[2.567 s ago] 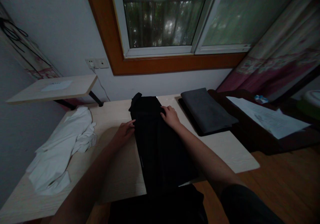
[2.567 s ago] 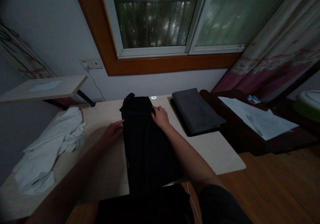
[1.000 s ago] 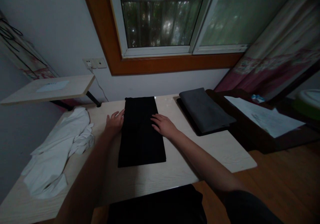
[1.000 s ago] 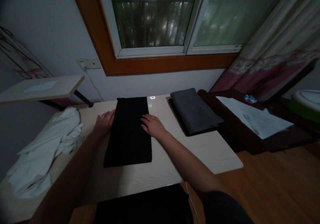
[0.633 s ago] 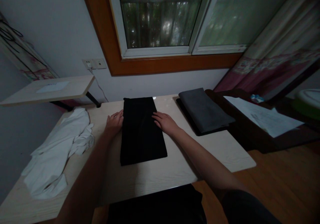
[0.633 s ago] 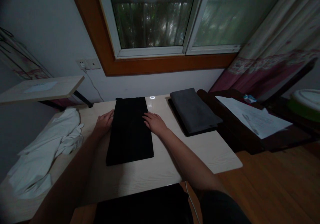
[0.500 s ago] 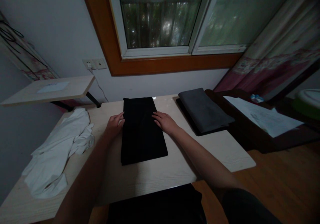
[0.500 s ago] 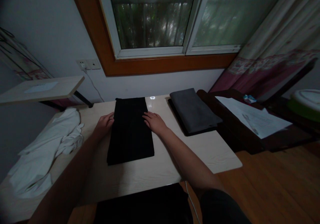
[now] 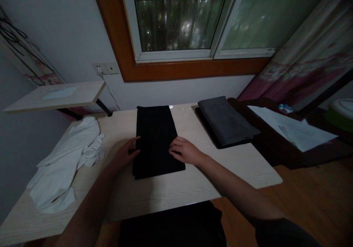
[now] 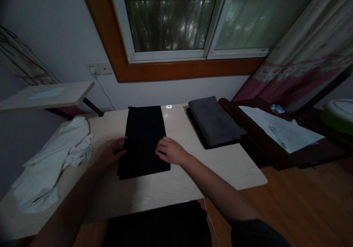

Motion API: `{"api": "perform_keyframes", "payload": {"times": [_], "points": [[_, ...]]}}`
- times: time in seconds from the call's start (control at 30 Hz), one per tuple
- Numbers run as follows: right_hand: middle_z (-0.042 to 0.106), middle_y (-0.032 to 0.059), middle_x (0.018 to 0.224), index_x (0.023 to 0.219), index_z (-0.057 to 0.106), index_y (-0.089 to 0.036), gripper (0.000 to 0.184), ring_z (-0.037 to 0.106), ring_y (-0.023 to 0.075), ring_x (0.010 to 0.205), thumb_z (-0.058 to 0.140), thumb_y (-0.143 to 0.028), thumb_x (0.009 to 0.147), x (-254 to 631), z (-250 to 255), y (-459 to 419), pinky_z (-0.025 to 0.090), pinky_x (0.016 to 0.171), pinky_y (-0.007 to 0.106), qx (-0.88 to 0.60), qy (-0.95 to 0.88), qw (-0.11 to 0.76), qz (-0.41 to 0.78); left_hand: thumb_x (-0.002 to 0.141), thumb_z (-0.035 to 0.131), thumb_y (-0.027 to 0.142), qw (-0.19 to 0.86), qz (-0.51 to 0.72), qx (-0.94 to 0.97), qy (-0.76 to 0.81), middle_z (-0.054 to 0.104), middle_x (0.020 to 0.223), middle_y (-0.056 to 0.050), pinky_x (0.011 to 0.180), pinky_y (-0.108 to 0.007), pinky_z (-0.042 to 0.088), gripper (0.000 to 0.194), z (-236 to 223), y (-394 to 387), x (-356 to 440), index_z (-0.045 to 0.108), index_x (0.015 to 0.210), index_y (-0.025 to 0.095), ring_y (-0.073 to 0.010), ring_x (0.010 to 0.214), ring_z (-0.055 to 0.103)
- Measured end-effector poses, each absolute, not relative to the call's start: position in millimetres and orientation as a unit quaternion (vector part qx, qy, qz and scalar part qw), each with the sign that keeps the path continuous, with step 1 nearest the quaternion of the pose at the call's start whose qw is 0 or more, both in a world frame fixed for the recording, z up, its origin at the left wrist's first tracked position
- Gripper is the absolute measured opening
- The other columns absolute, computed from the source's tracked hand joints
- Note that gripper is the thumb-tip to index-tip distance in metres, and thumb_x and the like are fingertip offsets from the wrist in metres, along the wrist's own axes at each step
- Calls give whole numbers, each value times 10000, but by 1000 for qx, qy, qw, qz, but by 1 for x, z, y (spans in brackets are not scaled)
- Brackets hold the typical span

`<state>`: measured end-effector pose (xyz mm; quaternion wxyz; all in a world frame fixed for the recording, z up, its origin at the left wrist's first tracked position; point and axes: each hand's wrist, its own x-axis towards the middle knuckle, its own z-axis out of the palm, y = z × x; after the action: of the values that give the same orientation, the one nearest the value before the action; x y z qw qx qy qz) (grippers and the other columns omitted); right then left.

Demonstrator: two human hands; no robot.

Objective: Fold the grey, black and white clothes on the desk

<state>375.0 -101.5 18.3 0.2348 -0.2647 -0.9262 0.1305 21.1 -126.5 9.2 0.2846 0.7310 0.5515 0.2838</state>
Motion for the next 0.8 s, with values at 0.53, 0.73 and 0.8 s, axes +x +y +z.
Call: {"api": "perform_keyframes", "payload": {"times": [0.53, 0.73, 0.8], "points": [[668, 60, 904, 975, 706, -222, 199, 573, 209, 852, 611, -396, 961, 365, 28, -136, 446, 687, 323, -178, -972, 151, 4, 910, 627, 476, 405, 328, 655, 547, 582, 721, 37, 613, -276, 443, 671, 18, -135, 14, 441, 1514, 249, -171, 677, 571], [668, 56, 904, 1013, 699, -203, 146, 566, 205, 861, 588, -275, 950, 373, 28, -139, 433, 691, 316, -172, -976, 135, 4, 935, 596, 447, 366, 287, 690, 555, 497, 682, 57, 619, -265, 384, 608, 19, -134, 18, 476, 1493, 238, -148, 646, 495], [669, 56, 909, 1037, 699, -199, 157, 566, 207, 865, 577, -248, 950, 376, 29, -140, 441, 706, 321, -173, -976, 131, 9, 943, 583, 446, 364, 284, 693, 554, 492, 679, 60, 624, -268, 378, 603, 19, -134, 18, 469, 1496, 233, -146, 644, 485]]}}
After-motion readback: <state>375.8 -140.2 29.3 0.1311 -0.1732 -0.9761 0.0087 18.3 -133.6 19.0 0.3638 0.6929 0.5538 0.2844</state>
